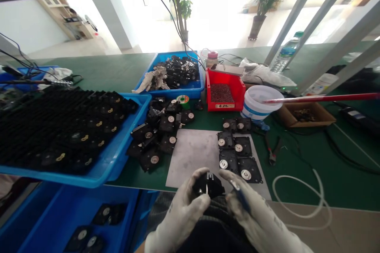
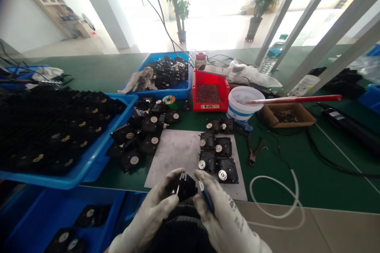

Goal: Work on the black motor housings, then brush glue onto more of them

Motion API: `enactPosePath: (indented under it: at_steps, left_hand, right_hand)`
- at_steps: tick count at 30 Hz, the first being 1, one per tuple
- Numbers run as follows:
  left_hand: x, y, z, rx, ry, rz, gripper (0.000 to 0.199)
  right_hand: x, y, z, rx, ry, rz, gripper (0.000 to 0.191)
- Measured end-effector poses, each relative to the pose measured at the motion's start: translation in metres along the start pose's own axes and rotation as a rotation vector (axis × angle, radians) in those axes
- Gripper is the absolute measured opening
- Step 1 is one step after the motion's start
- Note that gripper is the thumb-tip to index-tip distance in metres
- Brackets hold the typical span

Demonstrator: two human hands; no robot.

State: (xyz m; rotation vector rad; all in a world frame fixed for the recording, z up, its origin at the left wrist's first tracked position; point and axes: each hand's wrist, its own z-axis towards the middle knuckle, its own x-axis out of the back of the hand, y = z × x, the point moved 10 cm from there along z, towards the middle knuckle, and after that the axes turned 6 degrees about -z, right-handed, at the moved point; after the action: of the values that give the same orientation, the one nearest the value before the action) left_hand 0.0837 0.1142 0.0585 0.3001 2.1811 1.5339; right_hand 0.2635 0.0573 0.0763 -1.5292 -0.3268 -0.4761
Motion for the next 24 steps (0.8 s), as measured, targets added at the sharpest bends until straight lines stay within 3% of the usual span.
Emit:
enactPosePath:
  at_steps: [2, 4, 10, 17, 24]
  left_hand:
    - [-0.005, 0.003, -0.001, -0.048, -0.037, 0.052, 0.054]
    - [-0.009, 0.008, -0.002, -0.098, -0.059, 0.107, 0.051]
    - [-0.015, 0.017, -0.003, -0.198, -0.089, 0.181, 0.050]
    - [-0.011, 0.019, -0.003, -0.180, -0.059, 0.285, 0.050]
    - [-0.012, 0.033, -0.003, -0.205, -0.057, 0.399, 0.053]
  right_hand:
    - [-0.022, -0.013, 0.006, -0.002, -0.061, 0.011, 0.042]
    - [-0.030, -0.020, 0.013, -0.022, -0.083, 0.012, 0.041]
    - [-0.023, -0.030, 0.030, -0.062, -0.091, 0.034, 0.040]
    - [-0.023, -0.043, 0.031, -0.060, -0.140, 0.061, 0.043]
    - [-0.026, -0.036, 0.030, -0.055, -0.168, 0.040, 0.044]
